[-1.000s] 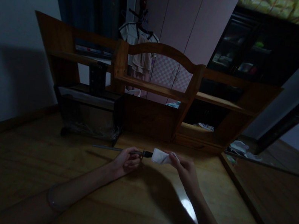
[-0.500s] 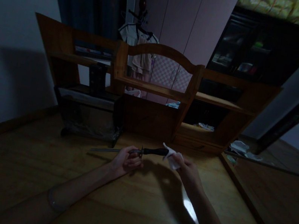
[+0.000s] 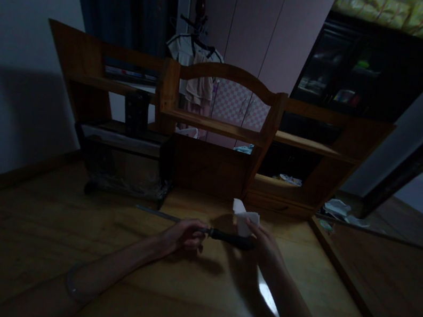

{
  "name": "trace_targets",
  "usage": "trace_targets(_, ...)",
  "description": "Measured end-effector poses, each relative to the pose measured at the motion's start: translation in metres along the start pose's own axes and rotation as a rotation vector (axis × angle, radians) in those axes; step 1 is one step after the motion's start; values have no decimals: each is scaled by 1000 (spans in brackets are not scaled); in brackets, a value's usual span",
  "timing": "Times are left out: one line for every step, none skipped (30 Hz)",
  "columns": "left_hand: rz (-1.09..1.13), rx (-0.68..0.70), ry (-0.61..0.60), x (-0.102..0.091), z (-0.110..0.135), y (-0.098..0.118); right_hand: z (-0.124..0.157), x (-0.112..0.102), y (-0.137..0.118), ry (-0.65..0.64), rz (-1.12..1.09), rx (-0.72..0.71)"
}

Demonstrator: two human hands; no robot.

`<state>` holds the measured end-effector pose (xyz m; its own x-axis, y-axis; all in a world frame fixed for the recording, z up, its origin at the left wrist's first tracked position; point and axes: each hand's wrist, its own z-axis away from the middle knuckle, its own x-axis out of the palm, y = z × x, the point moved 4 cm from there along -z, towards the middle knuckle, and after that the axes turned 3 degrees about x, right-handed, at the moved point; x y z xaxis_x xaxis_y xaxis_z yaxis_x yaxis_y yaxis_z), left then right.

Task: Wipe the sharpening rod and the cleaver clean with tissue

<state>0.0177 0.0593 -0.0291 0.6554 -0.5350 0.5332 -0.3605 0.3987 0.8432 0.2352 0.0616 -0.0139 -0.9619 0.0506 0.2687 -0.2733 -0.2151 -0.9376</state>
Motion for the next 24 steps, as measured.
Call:
trace_targets(-18, 10, 0, 1, 0, 0, -1, 1, 2, -10, 25, 0)
trace_targets(-34, 23, 2, 1, -1, 0, -1, 3, 3, -15, 48, -5)
trace_targets(-51, 35, 3, 1, -2, -1, -1, 4, 4, -23, 67, -14)
trace_targets(-70, 43, 0, 0, -3, -1, -1, 6, 4, -33, 81, -19)
trace_targets(-86, 46, -4, 0, -4, -2, 1, 8, 3, -47, 87, -15)
trace_targets(-98, 47, -5, -1, -5, -3, 3, 11, 2, -69, 88, 3)
trace_targets(-107, 50, 0, -2, -5, -3, 7, 15, 1, -98, 85, 30)
trace_targets(-113, 54, 8, -3, -6, -4, 11, 20, 0, -133, 82, 61)
trace_targets(-117, 57, 18, -4, -7, -5, 15, 24, -1, -168, 85, 88)
trace_targets(-119, 55, 27, -5, -7, -5, 19, 28, -3, -204, 84, 110)
trace_targets(-117, 48, 28, -5, -7, -6, 22, 32, -3, -241, 77, 128)
trace_targets(-110, 40, 23, -6, -7, -7, 25, 35, -4, -279, 58, 142)
trace_targets(-97, 33, 14, -5, -7, -7, 26, 38, -3, -315, 28, 159)
trace_targets(-79, 28, 8, -5, -6, -8, 27, 39, -2, -344, -6, 178)
trace_targets(-60, 26, 8, -6, -6, -8, 27, 40, 0, -369, -39, 198)
trace_targets(-45, 26, 11, -6, -6, -8, 27, 40, 1, -391, -67, 211)
trace_targets(-37, 26, 13, -7, -6, -8, 26, 41, 3, -411, -91, 221)
trace_targets(-36, 23, 14, -8, -6, -9, 26, 41, 4, -431, -112, 229)
trace_targets(-39, 20, 11, -8, -6, -9, 26, 41, 4, -450, -129, 236)
trace_targets(-45, 20, 6, -8, -7, -9, 26, 41, 4, -464, -142, 242)
trace_targets(-50, 19, 2, -8, -7, -9, 26, 41, 4, -471, -148, 255)
trace_targets(-54, 15, 3, -8, -7, -10, 27, 42, 4, -468, -149, 274)
trace_targets(-55, 9, 6, -8, -7, -10, 28, 42, 4, -458, -147, 298)
trace_targets(-52, 2, 11, -8, -7, -9, 29, 42, 4, -445, -148, 321)
